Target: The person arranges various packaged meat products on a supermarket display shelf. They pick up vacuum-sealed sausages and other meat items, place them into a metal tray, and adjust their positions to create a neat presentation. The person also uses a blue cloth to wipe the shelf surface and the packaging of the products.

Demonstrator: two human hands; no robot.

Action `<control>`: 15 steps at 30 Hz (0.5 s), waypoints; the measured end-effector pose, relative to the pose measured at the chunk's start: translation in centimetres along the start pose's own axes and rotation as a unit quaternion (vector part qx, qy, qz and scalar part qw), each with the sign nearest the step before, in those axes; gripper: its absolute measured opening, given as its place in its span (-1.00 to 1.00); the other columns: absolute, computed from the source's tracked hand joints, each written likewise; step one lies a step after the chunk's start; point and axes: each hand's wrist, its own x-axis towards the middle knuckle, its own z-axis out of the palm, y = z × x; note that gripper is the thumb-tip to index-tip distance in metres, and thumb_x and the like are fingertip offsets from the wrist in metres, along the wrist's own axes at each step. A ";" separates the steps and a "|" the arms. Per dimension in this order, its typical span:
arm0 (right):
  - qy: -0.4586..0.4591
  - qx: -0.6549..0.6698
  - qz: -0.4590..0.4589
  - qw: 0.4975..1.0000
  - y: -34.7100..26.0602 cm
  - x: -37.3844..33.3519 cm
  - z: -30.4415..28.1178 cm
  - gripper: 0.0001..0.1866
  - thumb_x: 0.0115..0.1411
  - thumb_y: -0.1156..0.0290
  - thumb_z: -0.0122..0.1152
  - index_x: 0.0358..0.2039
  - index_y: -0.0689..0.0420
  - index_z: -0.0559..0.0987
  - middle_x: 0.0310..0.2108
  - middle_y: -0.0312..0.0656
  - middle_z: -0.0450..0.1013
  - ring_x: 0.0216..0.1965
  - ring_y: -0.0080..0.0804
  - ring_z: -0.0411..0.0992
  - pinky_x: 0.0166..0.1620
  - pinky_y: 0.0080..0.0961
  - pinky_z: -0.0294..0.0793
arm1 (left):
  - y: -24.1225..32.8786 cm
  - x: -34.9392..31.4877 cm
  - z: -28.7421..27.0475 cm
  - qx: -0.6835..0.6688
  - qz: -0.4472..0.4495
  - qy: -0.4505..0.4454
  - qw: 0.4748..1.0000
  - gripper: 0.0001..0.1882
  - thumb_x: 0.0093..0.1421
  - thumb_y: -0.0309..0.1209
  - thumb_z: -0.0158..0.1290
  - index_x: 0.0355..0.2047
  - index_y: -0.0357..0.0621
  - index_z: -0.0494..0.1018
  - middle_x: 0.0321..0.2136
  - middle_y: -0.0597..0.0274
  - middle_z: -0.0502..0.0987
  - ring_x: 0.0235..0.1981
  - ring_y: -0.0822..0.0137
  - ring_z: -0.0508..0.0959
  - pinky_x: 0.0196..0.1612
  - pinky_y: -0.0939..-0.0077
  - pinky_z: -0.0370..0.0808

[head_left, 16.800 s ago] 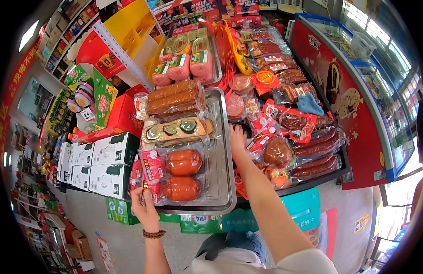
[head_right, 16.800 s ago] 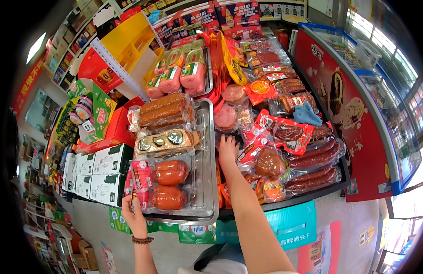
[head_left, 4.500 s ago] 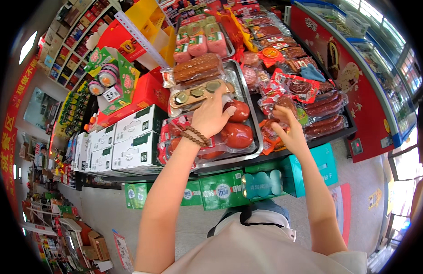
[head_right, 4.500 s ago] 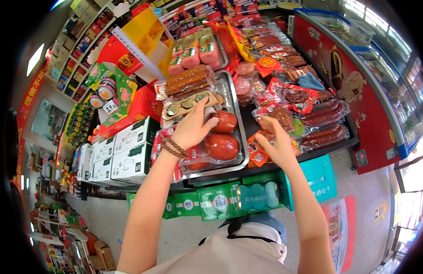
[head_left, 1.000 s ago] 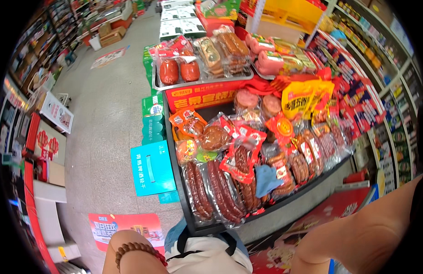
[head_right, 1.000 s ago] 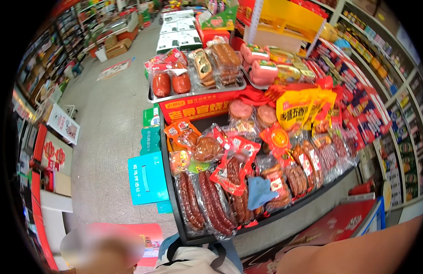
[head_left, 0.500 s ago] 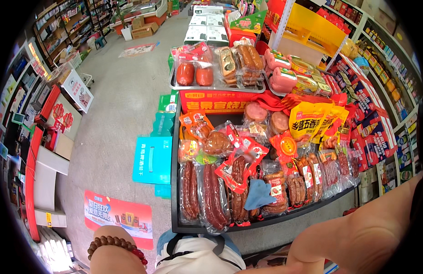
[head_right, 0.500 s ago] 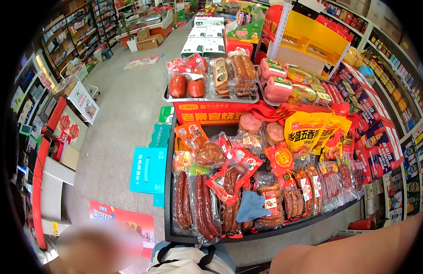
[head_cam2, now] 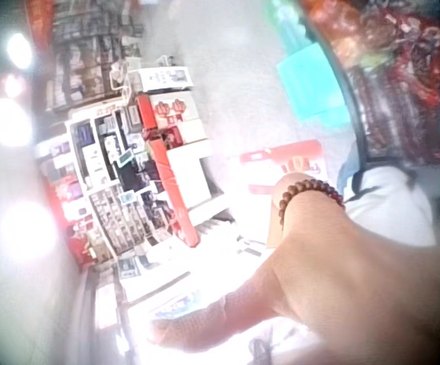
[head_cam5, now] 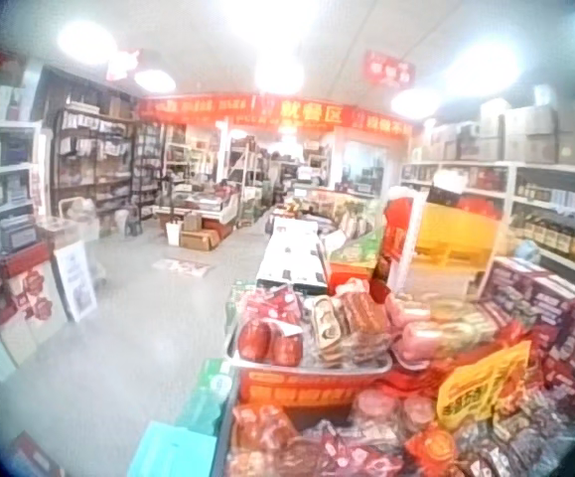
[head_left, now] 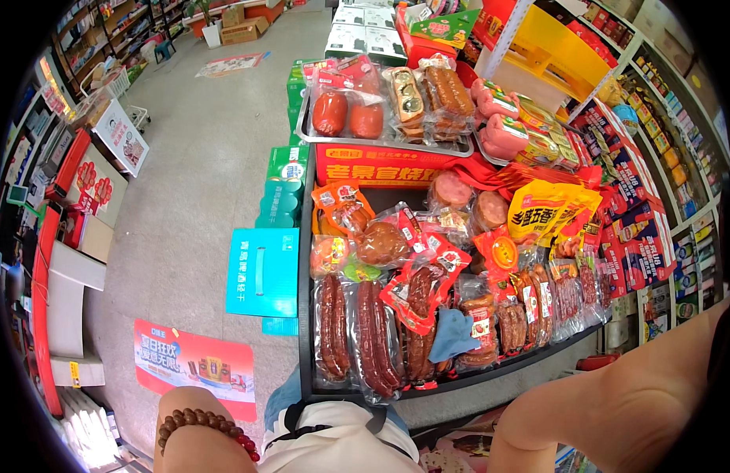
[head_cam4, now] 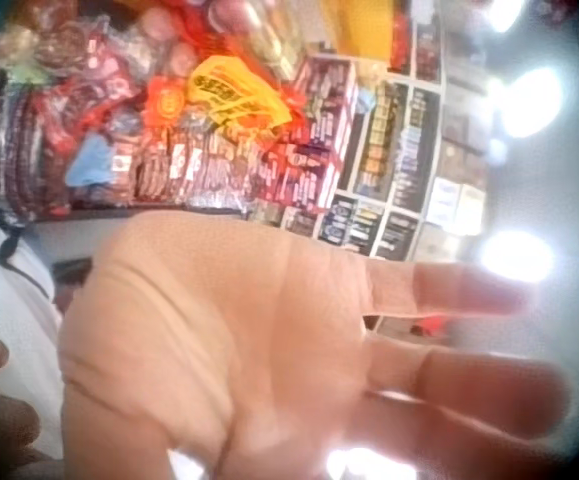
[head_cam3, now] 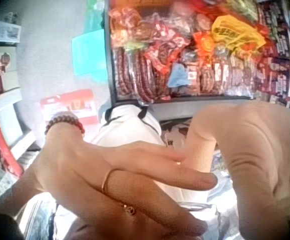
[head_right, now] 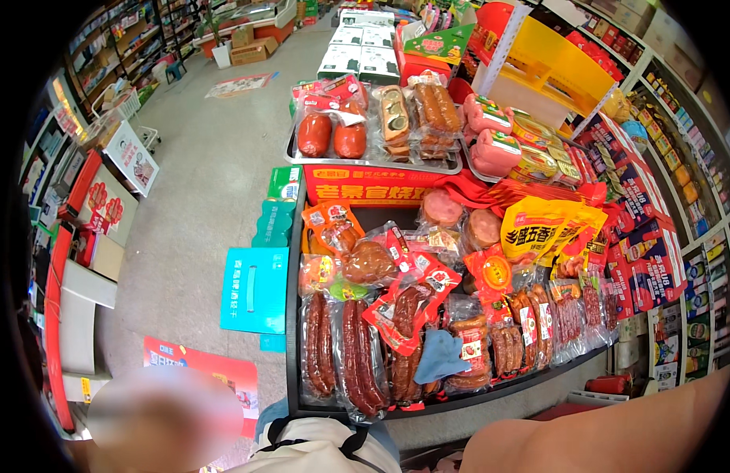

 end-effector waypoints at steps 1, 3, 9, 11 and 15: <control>-0.002 -0.002 0.001 1.000 -0.3 0.0 0.5 -0.70 0.24 0.35 -0.05 -0.09 0.27 0.43 -0.15 -0.07 0.40 -0.07 -0.27 0.37 0.12 -0.22 0.30 | 0.4 -0.2 -0.6 -0.002 0.001 0.008 1.000 -0.40 0.23 0.25 -0.41 -0.26 0.12 0.46 -0.05 0.03 0.37 0.18 -0.06 0.19 0.20 -0.12 -0.04; -0.001 -0.010 0.001 1.000 -0.9 -0.2 1.5 -0.69 0.24 0.35 -0.05 -0.09 0.27 0.43 -0.14 -0.07 0.40 -0.07 -0.27 0.37 0.12 -0.23 0.29 | 1.0 -0.3 -1.6 -0.005 0.001 0.025 1.000 -0.40 0.23 0.24 -0.41 -0.27 0.12 0.46 -0.06 0.03 0.39 0.17 -0.06 0.20 0.20 -0.13 -0.04; -0.005 -0.017 -0.004 1.000 -3.7 -1.5 4.9 -0.68 0.24 0.36 -0.05 -0.08 0.28 0.42 -0.12 -0.06 0.40 -0.05 -0.26 0.36 0.13 -0.25 0.29 | 4.0 -1.8 -3.7 -0.006 -0.002 0.102 0.995 -0.43 0.25 0.22 -0.40 -0.30 0.12 0.46 -0.09 0.03 0.42 0.16 -0.07 0.23 0.20 -0.13 -0.03; -0.001 -0.020 -0.011 1.000 -4.9 -1.4 5.8 -0.68 0.24 0.36 -0.05 -0.07 0.28 0.42 -0.11 -0.06 0.39 -0.04 -0.26 0.36 0.13 -0.25 0.29 | 5.3 -2.6 -4.0 -0.008 -0.003 0.156 0.988 -0.43 0.25 0.21 -0.40 -0.32 0.12 0.45 -0.10 0.03 0.43 0.16 -0.07 0.23 0.20 -0.14 -0.02; 0.003 -0.006 -0.040 0.999 -7.4 0.4 7.5 -0.68 0.24 0.36 -0.06 -0.06 0.29 0.42 -0.10 -0.05 0.39 -0.03 -0.26 0.36 0.14 -0.27 0.29 | 6.5 -6.6 -9.2 -0.126 -0.040 0.195 0.972 -0.35 0.24 0.26 -0.49 -0.26 0.06 0.41 -0.05 -0.05 0.37 0.23 -0.15 0.09 0.22 -0.29 -0.21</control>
